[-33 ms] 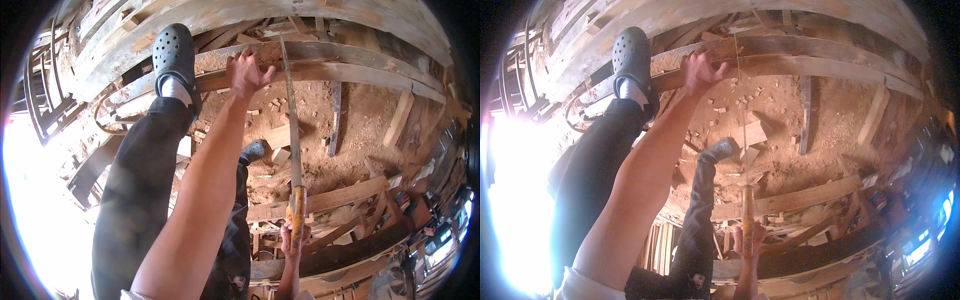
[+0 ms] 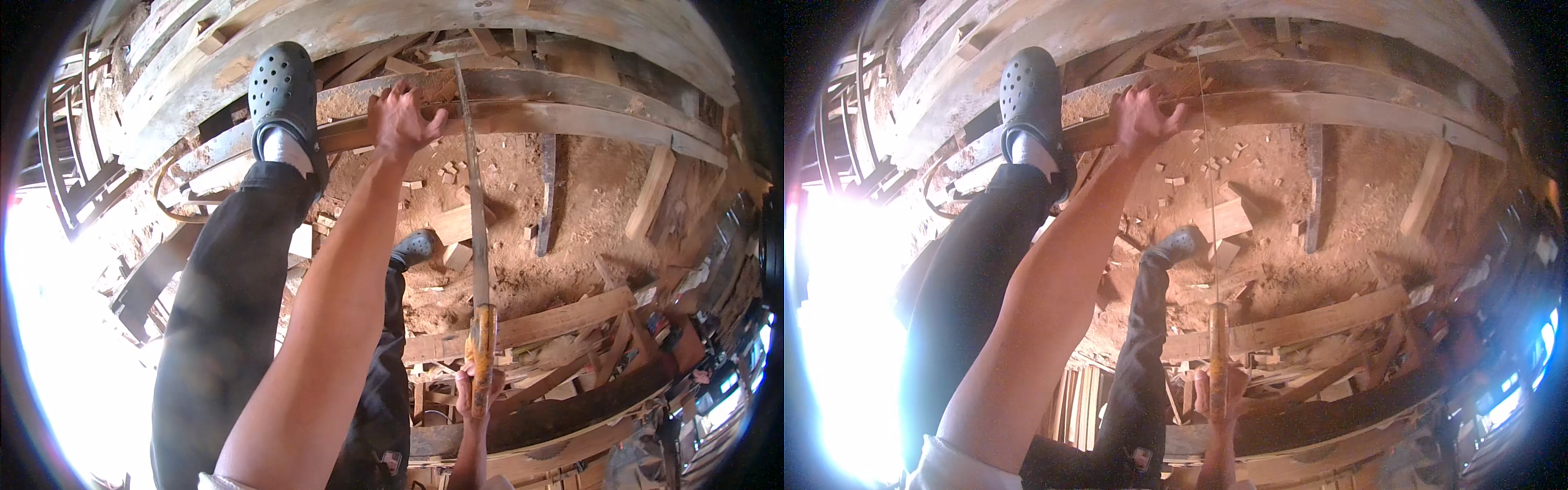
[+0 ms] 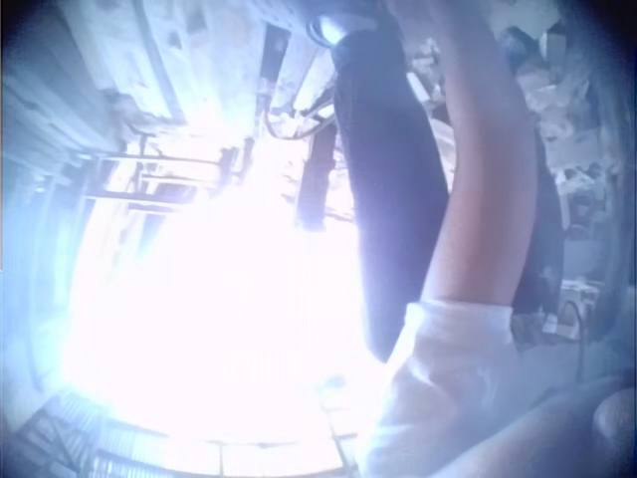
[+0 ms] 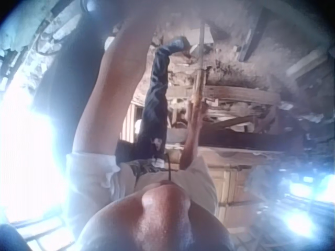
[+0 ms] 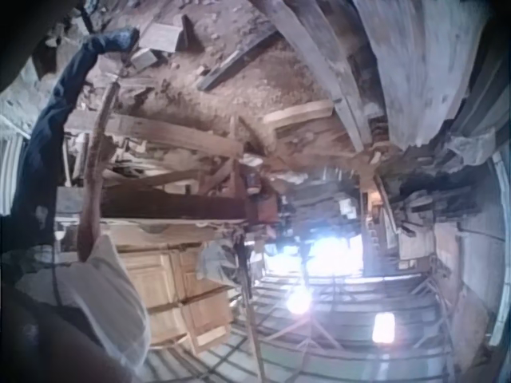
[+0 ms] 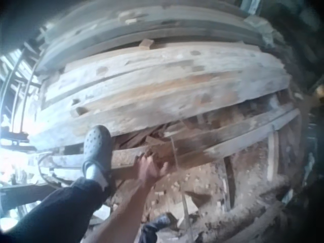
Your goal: The person uses a hand saw to cut a small wooden plank resting on a stack of lumber. They hold the wood with their left hand and saw with their right, completing the cut and separating the piece.
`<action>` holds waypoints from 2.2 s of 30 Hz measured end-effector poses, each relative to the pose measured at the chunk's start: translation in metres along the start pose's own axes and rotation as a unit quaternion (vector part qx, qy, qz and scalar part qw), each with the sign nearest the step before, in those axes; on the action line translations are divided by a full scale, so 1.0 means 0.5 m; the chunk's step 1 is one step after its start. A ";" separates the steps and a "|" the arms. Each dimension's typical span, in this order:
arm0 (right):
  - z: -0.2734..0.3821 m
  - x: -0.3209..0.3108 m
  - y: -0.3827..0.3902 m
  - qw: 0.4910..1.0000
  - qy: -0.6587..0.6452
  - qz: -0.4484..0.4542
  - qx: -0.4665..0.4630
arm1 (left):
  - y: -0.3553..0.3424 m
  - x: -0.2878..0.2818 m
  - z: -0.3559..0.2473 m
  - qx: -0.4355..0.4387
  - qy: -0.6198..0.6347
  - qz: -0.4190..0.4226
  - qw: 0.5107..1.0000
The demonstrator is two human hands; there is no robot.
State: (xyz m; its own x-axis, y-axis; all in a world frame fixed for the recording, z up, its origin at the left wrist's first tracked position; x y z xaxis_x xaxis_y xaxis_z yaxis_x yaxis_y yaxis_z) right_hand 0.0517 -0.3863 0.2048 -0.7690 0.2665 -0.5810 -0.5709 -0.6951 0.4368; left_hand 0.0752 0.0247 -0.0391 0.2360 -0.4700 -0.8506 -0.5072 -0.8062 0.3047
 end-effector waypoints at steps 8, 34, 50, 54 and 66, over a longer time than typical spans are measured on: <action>-0.004 -0.056 0.103 0.996 -0.004 0.000 0.086 | -0.012 0.002 0.000 -0.008 0.007 0.055 0.998; 0.121 -0.075 -0.126 0.999 0.031 -0.032 0.027 | 0.003 -0.020 0.000 -0.006 0.038 -0.120 0.992; 0.027 -0.035 -0.104 0.998 -0.046 -0.012 0.032 | -0.007 -0.029 -0.003 -0.015 0.067 -0.117 0.991; 0.019 -0.021 -0.137 0.996 -0.093 0.001 0.010 | -0.001 -0.034 -0.008 -0.039 0.045 -0.096 0.994; 0.012 -0.016 -0.126 0.998 -0.034 0.023 0.045 | -0.001 -0.026 -0.010 0.018 0.030 -0.117 0.993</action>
State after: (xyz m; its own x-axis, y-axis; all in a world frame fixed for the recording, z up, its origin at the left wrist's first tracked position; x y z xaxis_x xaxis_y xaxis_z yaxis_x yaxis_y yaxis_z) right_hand 0.0920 -0.3403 0.1860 -0.8109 0.2829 -0.5123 -0.5561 -0.6450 0.5241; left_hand 0.0767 0.0295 -0.0261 0.3991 -0.2938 -0.8685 -0.4618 -0.8828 0.0865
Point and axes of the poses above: each hand's wrist, its own y-axis away from the middle knuckle, its own x-axis out of the palm, z = x × y, the point moved 4 cm from there along -y, towards the middle knuckle, and after that the axes turned 1 degree about y, right-handed, at the moved point
